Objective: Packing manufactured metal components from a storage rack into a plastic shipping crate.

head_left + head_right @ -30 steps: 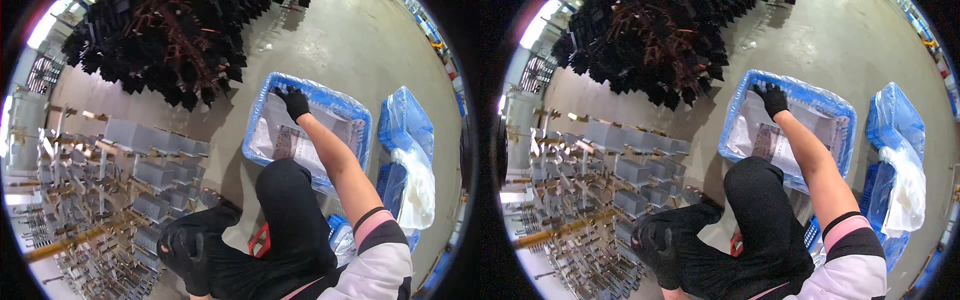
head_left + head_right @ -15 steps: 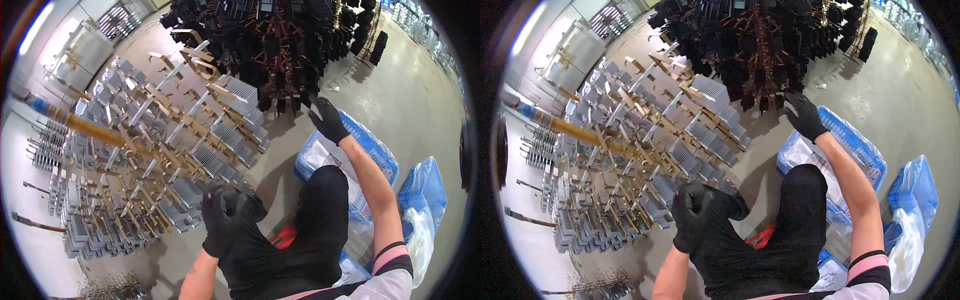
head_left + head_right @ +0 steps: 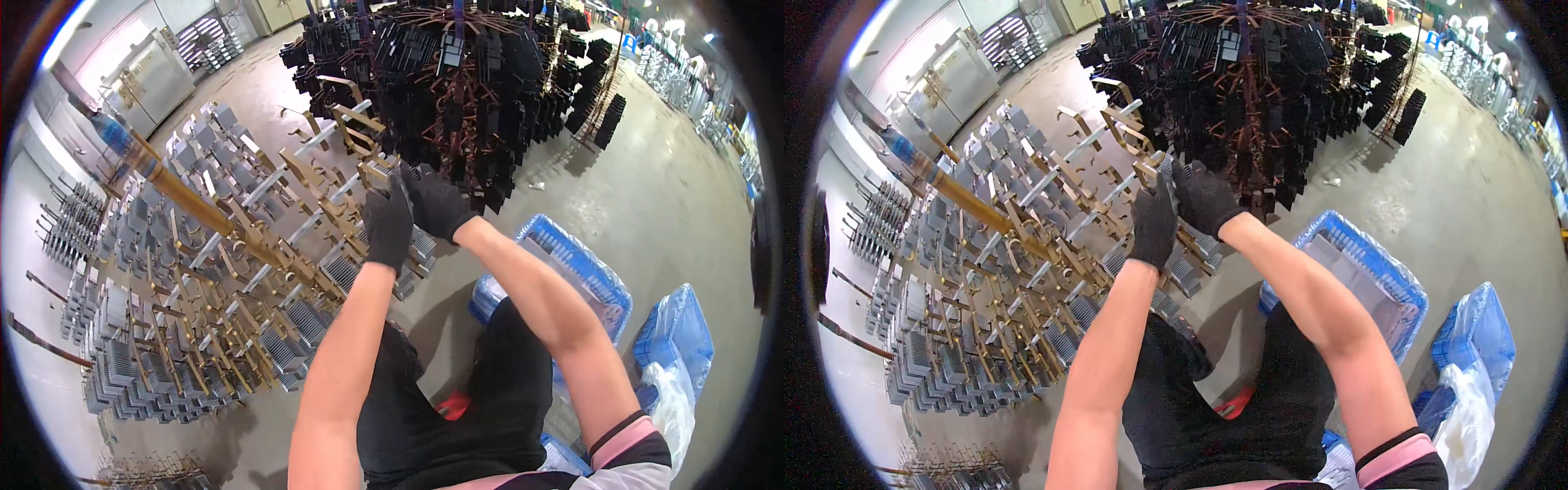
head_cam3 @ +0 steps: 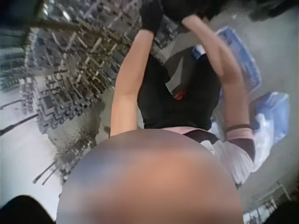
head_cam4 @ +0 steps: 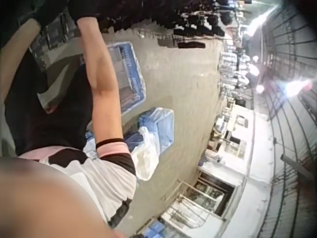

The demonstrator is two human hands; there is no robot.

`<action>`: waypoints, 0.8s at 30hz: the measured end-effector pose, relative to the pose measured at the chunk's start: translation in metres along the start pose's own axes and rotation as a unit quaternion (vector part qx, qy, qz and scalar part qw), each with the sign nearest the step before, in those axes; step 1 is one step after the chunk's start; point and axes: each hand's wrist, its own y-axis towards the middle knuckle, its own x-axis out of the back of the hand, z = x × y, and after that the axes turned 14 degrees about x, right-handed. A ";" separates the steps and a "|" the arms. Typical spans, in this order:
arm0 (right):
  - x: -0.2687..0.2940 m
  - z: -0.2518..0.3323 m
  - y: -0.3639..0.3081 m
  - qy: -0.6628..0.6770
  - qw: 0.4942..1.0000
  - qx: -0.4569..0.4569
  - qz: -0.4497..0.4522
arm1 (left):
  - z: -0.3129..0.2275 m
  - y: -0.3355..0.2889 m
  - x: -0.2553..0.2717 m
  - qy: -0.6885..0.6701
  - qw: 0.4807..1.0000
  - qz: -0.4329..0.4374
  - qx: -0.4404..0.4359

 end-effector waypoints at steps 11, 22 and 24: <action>-0.029 -0.009 -0.005 0.074 0.993 -0.021 -0.093 | 0.018 0.024 -0.014 -0.006 0.999 0.039 -0.014; 0.009 -0.104 -0.111 0.624 0.683 -0.209 -0.318 | 0.018 -0.088 0.073 0.019 0.954 0.294 -0.056; 0.028 -0.127 -0.165 0.544 0.759 -0.219 -0.283 | 0.015 -0.115 0.110 0.102 0.949 0.279 -0.103</action>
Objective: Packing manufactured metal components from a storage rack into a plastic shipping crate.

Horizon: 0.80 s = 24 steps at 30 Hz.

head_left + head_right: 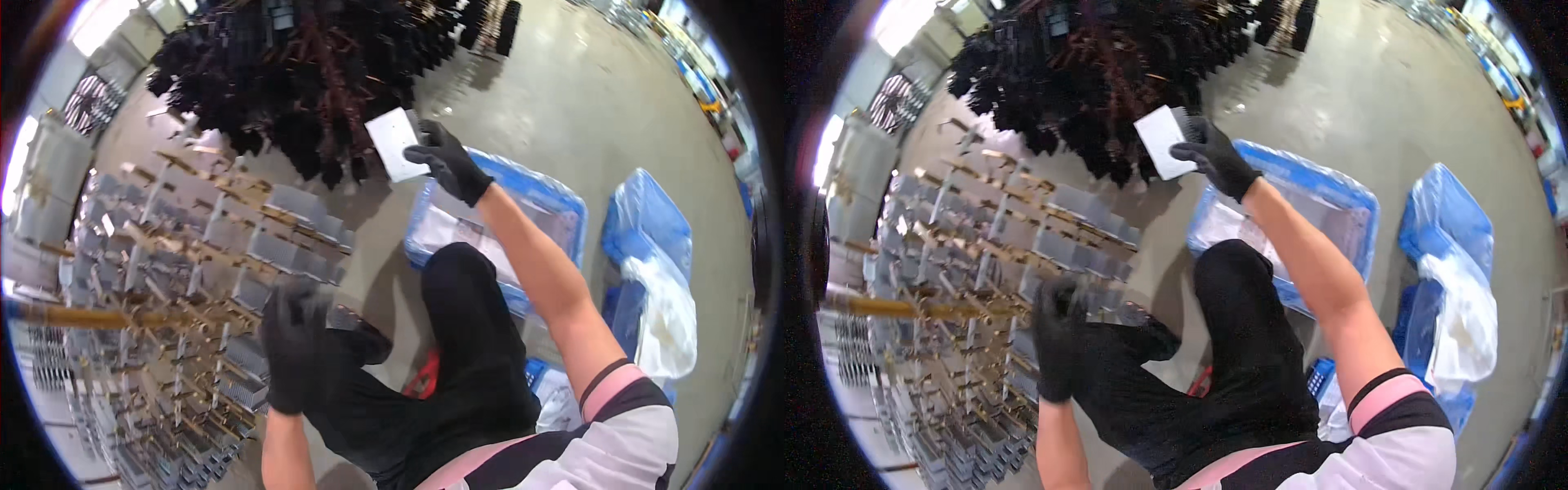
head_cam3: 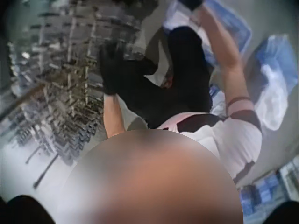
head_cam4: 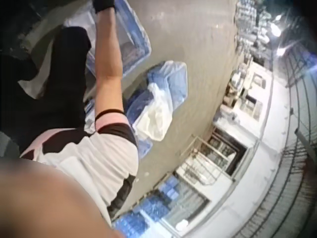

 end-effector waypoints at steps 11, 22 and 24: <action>0.156 -0.140 -0.133 -0.623 0.778 -0.005 0.082 | 0.061 -0.047 -0.018 0.294 0.934 -0.173 -0.102; 0.139 -0.188 -0.075 -0.728 0.664 -0.060 0.160 | 0.043 -0.044 -0.013 0.331 0.937 -0.108 0.003; 0.156 -0.206 -0.093 -0.777 0.623 -0.031 0.089 | 0.033 -0.035 -0.022 0.324 0.939 -0.113 -0.022</action>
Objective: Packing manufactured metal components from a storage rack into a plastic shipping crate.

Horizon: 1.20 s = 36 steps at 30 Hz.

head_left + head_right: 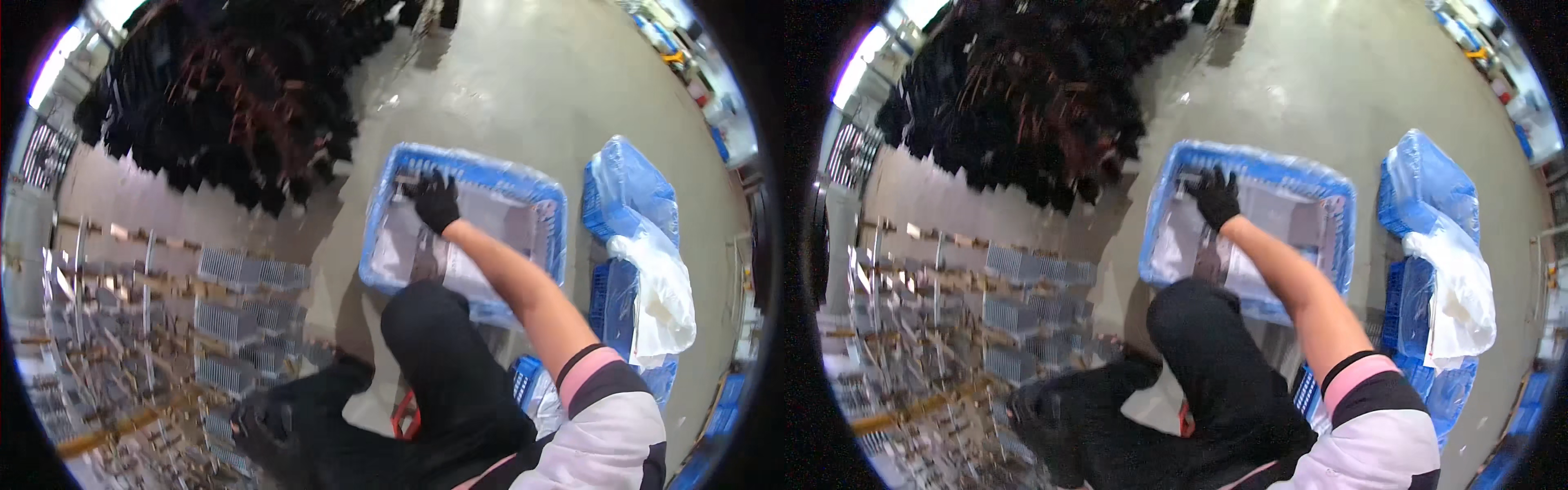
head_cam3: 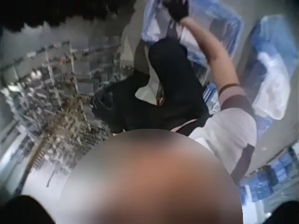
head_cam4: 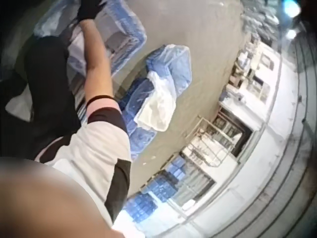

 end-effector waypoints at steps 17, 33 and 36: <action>0.109 0.073 0.040 0.141 0.984 0.109 -0.030 | 0.059 -0.041 -0.016 -0.264 0.929 -0.244 0.088; 0.235 0.291 0.022 0.275 0.754 0.596 -0.038 | 0.213 -0.170 -0.011 -0.410 0.832 -0.137 0.347; 0.223 0.276 0.008 0.364 0.785 0.499 0.043 | 0.187 -0.149 0.008 -0.416 0.799 -0.191 0.390</action>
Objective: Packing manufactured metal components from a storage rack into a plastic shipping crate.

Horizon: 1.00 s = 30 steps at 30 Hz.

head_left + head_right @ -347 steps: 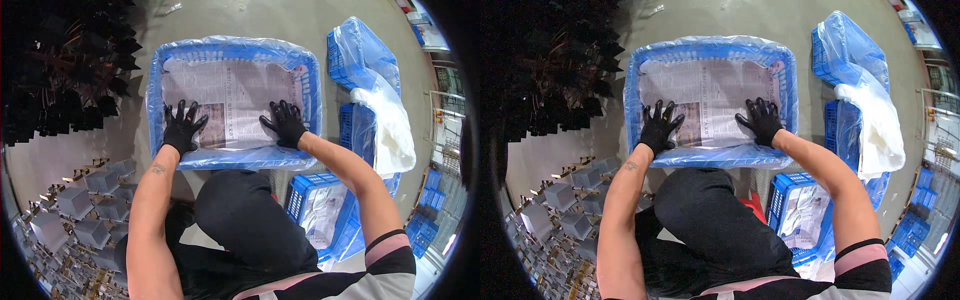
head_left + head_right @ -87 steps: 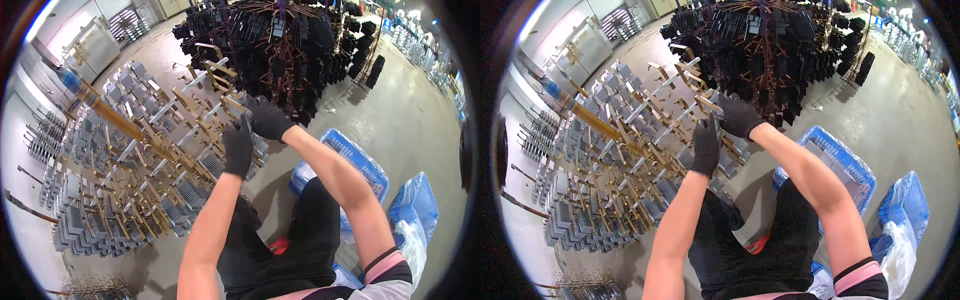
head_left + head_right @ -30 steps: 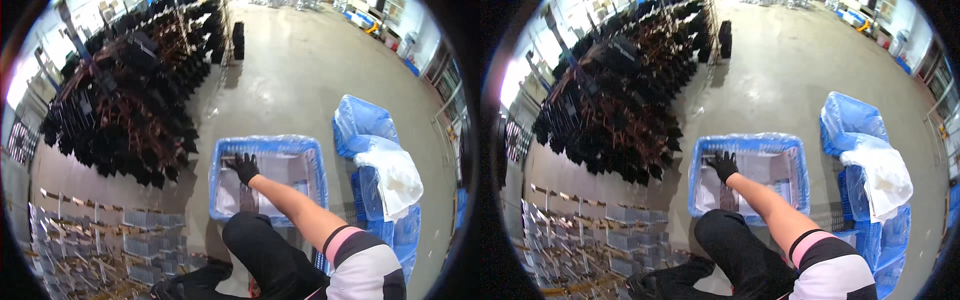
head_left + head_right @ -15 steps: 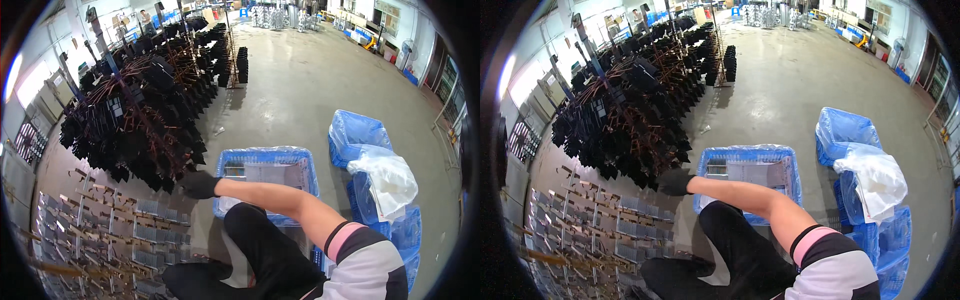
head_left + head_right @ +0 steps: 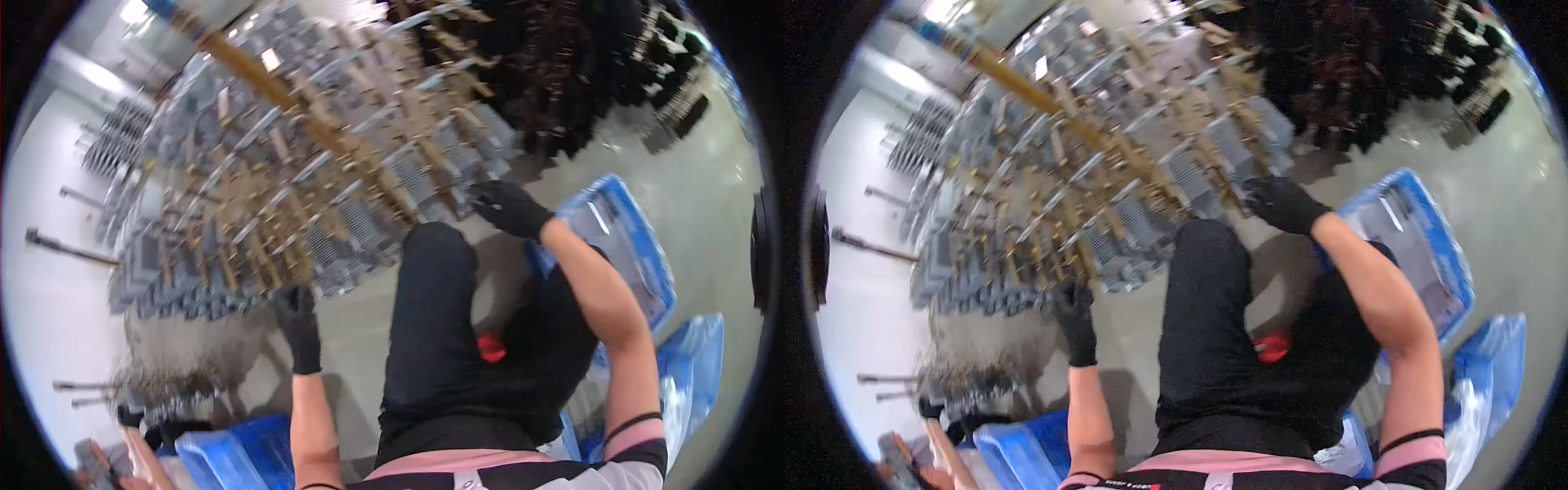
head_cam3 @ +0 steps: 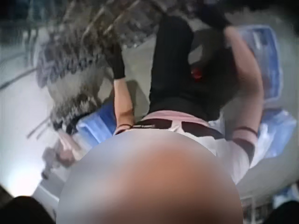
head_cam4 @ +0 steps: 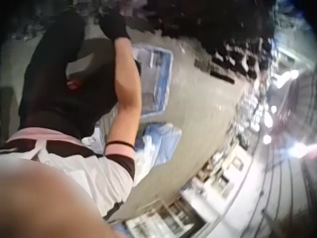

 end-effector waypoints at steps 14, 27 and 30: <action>-0.004 0.006 0.007 0.077 0.994 -0.067 0.027 | 0.028 0.057 -0.012 0.125 0.983 0.109 0.081; -0.001 0.000 -0.002 0.053 0.996 -0.065 -0.022 | 0.027 0.063 -0.045 -0.119 0.934 0.147 0.303; -0.001 -0.012 -0.014 -0.026 0.998 -0.023 -0.046 | 0.024 0.063 -0.056 -0.217 0.876 0.165 0.398</action>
